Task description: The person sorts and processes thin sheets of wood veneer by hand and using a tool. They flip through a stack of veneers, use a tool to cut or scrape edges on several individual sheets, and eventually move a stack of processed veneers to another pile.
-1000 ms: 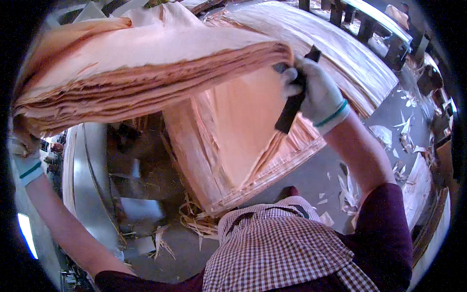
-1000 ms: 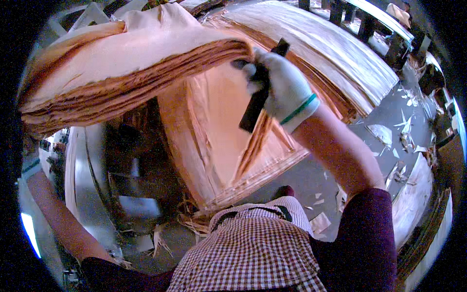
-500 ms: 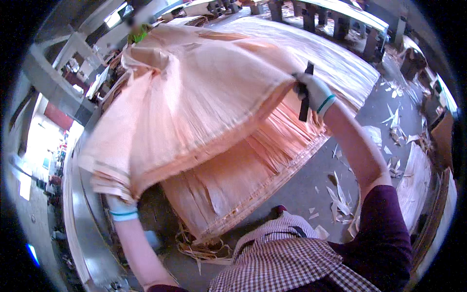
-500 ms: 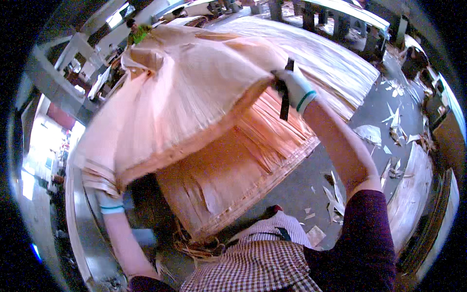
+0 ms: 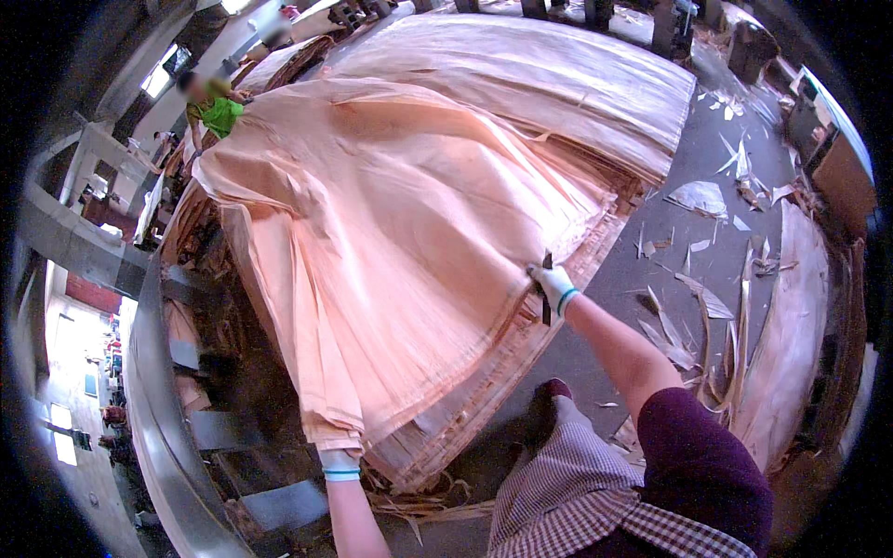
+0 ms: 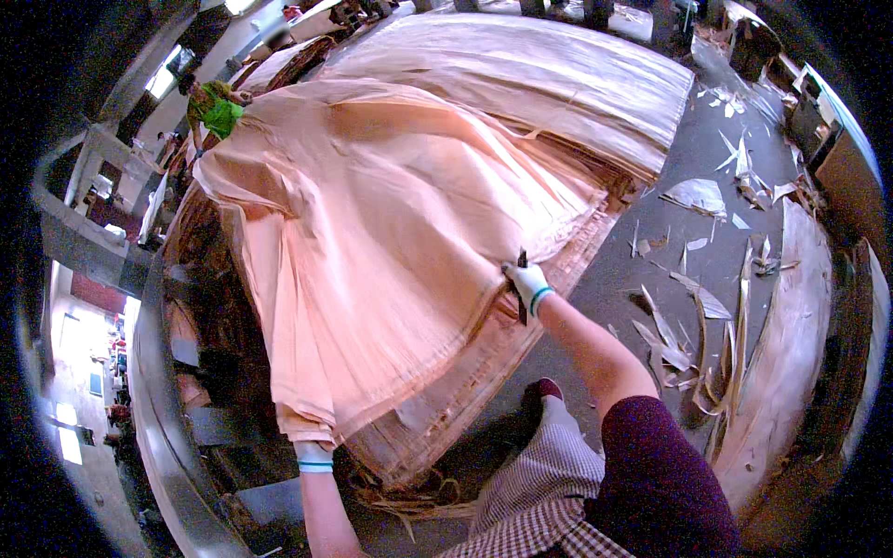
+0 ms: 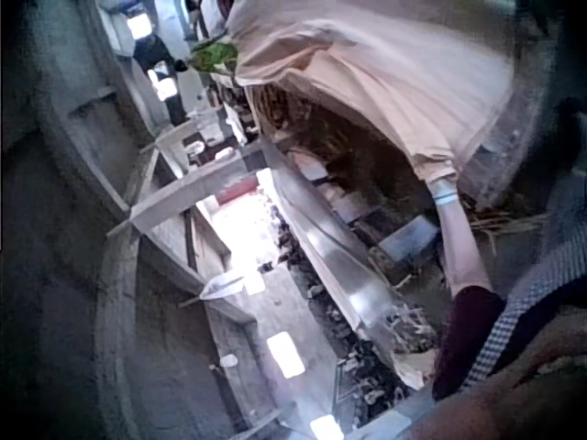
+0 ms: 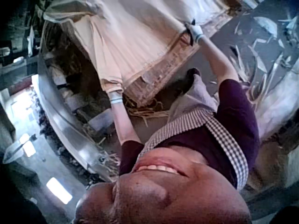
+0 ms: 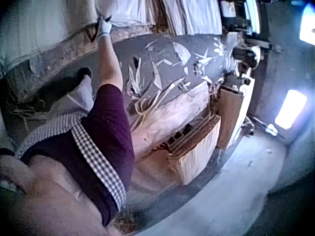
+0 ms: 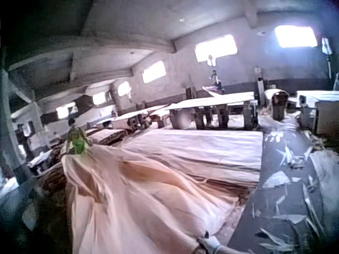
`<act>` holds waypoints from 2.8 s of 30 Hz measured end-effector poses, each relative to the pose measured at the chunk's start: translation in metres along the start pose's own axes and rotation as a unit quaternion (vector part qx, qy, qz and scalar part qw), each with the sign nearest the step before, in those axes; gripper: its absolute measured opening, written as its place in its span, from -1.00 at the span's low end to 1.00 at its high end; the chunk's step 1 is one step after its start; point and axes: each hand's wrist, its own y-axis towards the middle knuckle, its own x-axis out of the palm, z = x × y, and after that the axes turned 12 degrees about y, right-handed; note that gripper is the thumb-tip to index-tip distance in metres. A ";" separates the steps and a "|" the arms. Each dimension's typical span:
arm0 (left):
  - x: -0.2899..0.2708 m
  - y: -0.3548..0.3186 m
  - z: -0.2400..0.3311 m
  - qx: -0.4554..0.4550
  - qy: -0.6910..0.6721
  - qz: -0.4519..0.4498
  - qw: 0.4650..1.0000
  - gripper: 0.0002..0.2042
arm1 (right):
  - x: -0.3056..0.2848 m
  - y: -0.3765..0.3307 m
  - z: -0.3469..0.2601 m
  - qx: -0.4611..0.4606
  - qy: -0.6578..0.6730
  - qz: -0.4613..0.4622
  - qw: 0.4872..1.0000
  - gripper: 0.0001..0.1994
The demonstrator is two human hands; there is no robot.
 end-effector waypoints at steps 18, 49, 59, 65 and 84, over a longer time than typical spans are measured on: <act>-0.169 -0.009 -0.202 -0.196 -0.076 0.149 0.966 -0.69 | 0.015 0.040 0.220 0.119 -0.104 0.060 0.986 -0.79; -0.153 -0.041 -0.310 -0.081 -0.451 0.254 0.852 -0.65 | 0.227 -0.189 0.363 0.036 -0.377 -0.455 0.806 -0.52; -0.141 -0.051 -0.374 0.026 -0.499 0.149 0.853 -0.32 | 0.122 -0.200 0.339 -0.059 -0.291 -0.460 0.837 -0.80; -0.149 -0.028 -0.351 -0.178 -0.301 0.346 0.871 -0.45 | 0.008 -0.019 0.283 0.103 -0.150 0.059 0.981 -0.70; -0.139 -0.048 -0.281 -0.138 0.014 0.356 0.924 -0.51 | 0.029 0.009 0.264 0.088 -0.022 0.124 0.988 -0.73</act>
